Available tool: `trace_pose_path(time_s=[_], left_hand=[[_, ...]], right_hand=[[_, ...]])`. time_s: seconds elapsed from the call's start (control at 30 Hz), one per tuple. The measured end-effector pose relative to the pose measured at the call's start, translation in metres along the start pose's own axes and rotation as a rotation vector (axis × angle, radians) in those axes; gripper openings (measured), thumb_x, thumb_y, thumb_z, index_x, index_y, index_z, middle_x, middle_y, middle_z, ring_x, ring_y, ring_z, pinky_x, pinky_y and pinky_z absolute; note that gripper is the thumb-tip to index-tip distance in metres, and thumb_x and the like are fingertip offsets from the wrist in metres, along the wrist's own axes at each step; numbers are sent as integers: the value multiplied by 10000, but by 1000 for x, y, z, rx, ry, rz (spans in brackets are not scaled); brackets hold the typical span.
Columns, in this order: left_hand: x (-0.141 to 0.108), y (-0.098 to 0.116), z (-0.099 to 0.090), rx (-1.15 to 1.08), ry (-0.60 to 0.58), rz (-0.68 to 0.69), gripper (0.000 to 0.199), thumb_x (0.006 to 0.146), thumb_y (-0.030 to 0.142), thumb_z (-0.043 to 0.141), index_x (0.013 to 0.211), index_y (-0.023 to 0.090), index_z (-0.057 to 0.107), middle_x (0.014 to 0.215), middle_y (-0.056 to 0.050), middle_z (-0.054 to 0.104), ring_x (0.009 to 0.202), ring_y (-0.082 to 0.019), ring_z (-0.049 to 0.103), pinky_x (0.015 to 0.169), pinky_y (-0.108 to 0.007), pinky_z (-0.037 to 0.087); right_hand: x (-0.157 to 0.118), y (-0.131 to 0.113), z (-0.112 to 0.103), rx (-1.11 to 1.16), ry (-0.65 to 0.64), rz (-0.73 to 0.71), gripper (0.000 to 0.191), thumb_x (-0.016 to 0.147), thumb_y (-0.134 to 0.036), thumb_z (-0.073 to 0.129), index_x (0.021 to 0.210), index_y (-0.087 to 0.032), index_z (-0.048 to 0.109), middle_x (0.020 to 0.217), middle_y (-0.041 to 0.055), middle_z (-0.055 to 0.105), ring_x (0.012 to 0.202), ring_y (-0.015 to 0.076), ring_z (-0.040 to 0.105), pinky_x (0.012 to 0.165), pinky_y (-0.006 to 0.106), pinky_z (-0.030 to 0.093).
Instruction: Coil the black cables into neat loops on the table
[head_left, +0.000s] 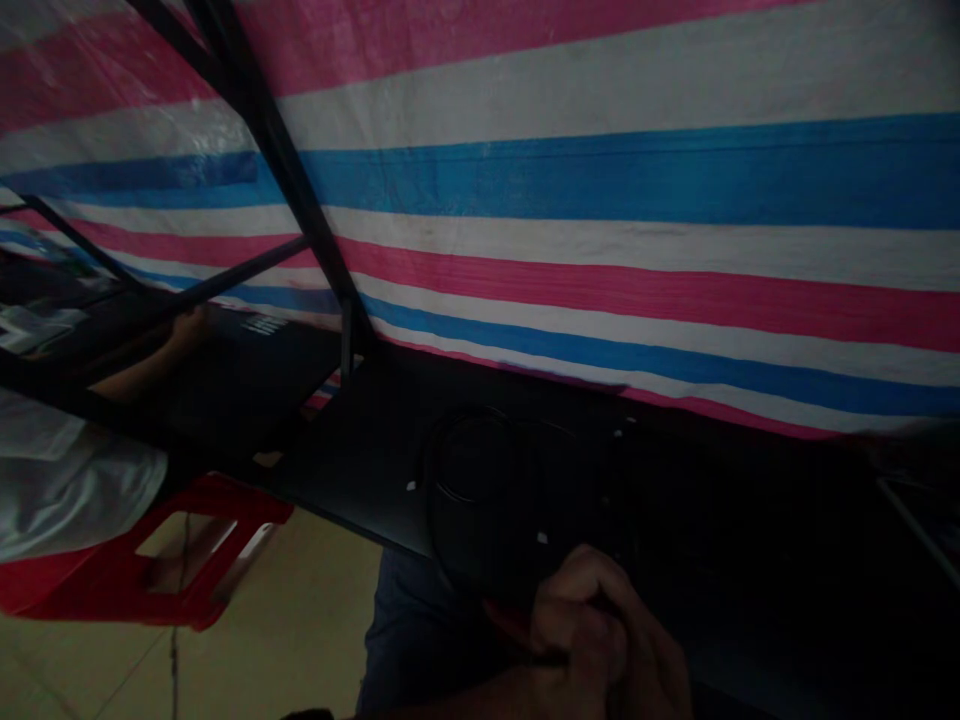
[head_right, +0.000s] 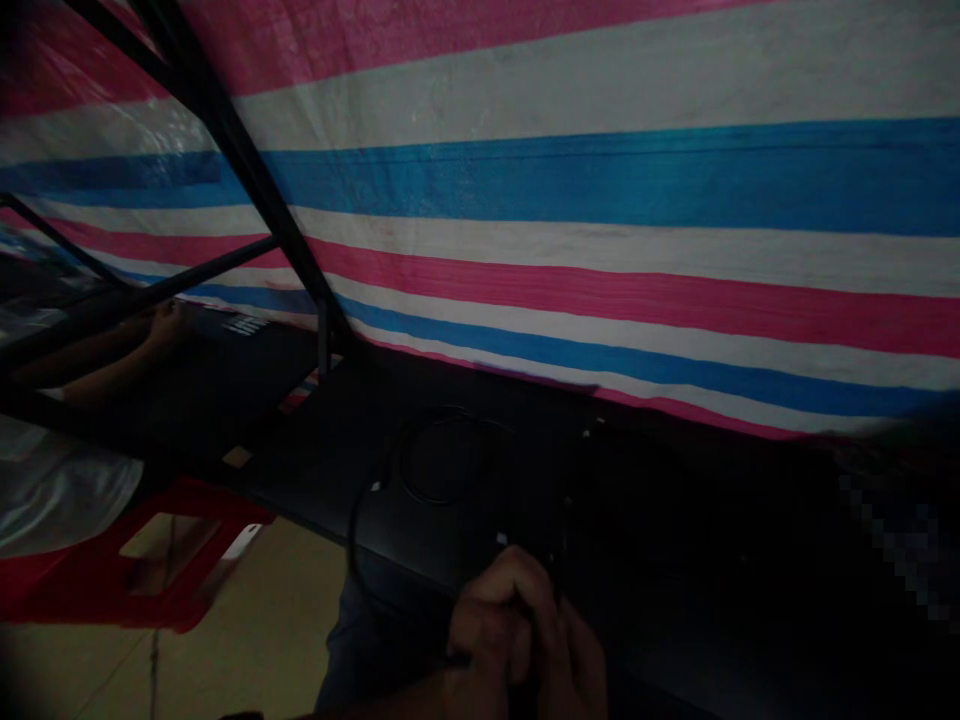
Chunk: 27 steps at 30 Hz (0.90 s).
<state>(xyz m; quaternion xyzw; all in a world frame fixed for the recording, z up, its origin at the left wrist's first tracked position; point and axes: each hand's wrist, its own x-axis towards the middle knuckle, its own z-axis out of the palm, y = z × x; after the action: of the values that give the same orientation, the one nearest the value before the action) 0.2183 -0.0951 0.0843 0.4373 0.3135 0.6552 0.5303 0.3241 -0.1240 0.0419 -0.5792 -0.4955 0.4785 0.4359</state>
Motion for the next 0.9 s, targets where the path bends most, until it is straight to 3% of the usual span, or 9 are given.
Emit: trace_pose_path(time_s=[0.17, 0.3, 0.4, 0.47, 0.53, 0.63, 0.7, 0.77, 0.9], left_hand=[[2, -25, 0, 488, -263, 264, 433, 996, 525, 417, 1210, 234, 656, 1266, -143, 648, 1198, -311, 567, 1042, -489, 444], [3, -63, -18, 745, -319, 342, 499, 950, 352, 537, 1444, 289, 512, 1649, -129, 266, 1525, -399, 200, 1155, -629, 326], [-10, -70, -32, 725, -506, 281, 685, 939, 295, 557, 1578, 308, 310, 1715, -116, 43, 1561, -398, 54, 1181, -651, 281], [-20, -55, -38, 676, -589, 70, 736, 955, 287, 539, 1614, 256, 213, 1704, -167, 98, 1555, -366, 154, 1173, -597, 339], [-24, -24, -42, 641, -739, -96, 625, 945, 299, 580, 1539, 226, 400, 1568, -179, 442, 1450, -344, 417, 1109, -518, 451], [-7, 38, -44, 500, -1017, -128, 157, 968, 285, 591, 982, 285, 748, 893, -16, 770, 871, -188, 738, 796, -274, 573], [18, 77, -43, 509, -914, -83, 204, 998, 238, 524, 951, 232, 722, 848, -30, 754, 822, -170, 717, 817, -286, 548], [47, 103, -39, 657, -691, 185, 125, 949, 213, 580, 957, 192, 702, 934, -68, 748, 939, -212, 695, 876, -348, 524], [87, 100, -25, 1147, -613, 206, 138, 980, 272, 559, 987, 199, 676, 935, -57, 746, 917, -249, 680, 851, -408, 482]], right_hand=[[25, -25, -12, 238, 152, 8, 433, 802, -641, 697, 938, -243, 802, 904, 96, 778, 888, 295, 716, 720, 365, 584], [33, -43, -9, 453, 158, 106, 412, 739, -552, 820, 1020, -251, 794, 947, 91, 777, 840, 256, 722, 711, 345, 587], [40, -59, -10, 571, 70, 97, 356, 745, -478, 851, 996, -235, 781, 681, 10, 662, 559, 145, 616, 546, 263, 530], [48, -69, -17, 622, 28, 62, 343, 813, -482, 796, 1038, -226, 757, 560, -63, 483, 406, 74, 432, 413, 202, 398], [59, -78, -27, 610, -7, 52, 375, 844, -494, 762, 1082, -206, 736, 552, -96, 362, 385, 43, 284, 371, 172, 267], [73, -85, -40, 422, -120, 117, 414, 848, -521, 746, 1062, -166, 732, 586, -88, 353, 435, 46, 241, 386, 173, 197], [77, -90, -41, 225, -245, 116, 362, 884, -513, 703, 980, -166, 739, 609, -58, 426, 476, 68, 318, 415, 188, 246], [78, -97, -37, 43, -359, 18, 288, 919, -454, 659, 883, -179, 738, 674, -15, 552, 579, 110, 462, 506, 218, 373], [73, -110, -23, -147, -530, -87, 185, 929, -280, 592, 894, -178, 742, 830, 11, 696, 792, 174, 603, 741, 286, 489]])
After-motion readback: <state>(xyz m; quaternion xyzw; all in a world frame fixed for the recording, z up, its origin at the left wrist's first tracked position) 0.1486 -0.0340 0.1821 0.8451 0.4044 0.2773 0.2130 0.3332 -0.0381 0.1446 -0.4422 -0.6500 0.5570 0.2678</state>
